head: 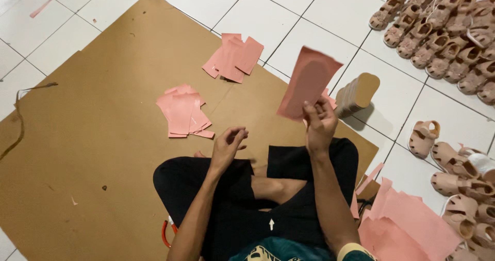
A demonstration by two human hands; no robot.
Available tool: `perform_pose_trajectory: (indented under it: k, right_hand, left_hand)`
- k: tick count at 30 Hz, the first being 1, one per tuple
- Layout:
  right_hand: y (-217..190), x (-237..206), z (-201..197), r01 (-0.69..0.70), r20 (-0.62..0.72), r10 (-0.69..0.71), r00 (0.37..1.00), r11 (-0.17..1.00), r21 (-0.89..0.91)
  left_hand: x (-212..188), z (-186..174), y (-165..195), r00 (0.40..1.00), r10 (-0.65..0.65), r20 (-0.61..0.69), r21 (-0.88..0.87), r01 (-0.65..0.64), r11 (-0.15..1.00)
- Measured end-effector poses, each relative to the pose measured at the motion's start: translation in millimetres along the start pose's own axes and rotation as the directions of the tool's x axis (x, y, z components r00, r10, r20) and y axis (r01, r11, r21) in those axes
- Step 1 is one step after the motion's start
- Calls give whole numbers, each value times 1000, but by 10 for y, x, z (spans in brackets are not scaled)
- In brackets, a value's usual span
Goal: The person sits on the floor and picks up pink adhesive foam shoe components one at a time, peels the backing sheet off each piece by hand, smooths the piece, and stacks the finished pieces in piles on the cardboard beside them.
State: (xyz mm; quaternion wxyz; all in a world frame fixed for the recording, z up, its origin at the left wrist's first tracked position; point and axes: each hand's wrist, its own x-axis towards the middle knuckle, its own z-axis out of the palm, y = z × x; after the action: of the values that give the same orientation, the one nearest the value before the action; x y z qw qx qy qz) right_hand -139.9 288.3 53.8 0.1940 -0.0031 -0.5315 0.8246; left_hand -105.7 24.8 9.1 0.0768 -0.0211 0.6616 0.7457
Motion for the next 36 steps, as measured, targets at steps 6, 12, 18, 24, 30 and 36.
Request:
perform_pose_trajectory:
  k: [6,12,18,24,30,36]
  right_hand:
    - [816,1103,604,-237,-74,230,970,840,-489]
    - [1118,618,-7,-224,2,365,931,574,-788]
    - [188,561,-1286,-106,-170,-81,982,510,-854]
    - [-289,1211,-1965,-69,-116,-347,931,147,-987]
    - [-125,1411,-2005,-290,-290,49,956,-3,-957]
    - [-324,1351,-1896,-201,-202,-15,979,54,-978]
  left_hand:
    - [34,-292,-503,995,-72,-70,55,75,996]
    - [48,-309,-643,992,-42,-119,240,70,968]
    - [96,202,-578,988,149,42,579,-145,802]
    - [429,1041,-513,908,324,266,705,-412,577]
    - [1014,1990,-732,869,301,392,770,-489,409]
    - [1641,2630,-782,835,284,471,824,-532,195]
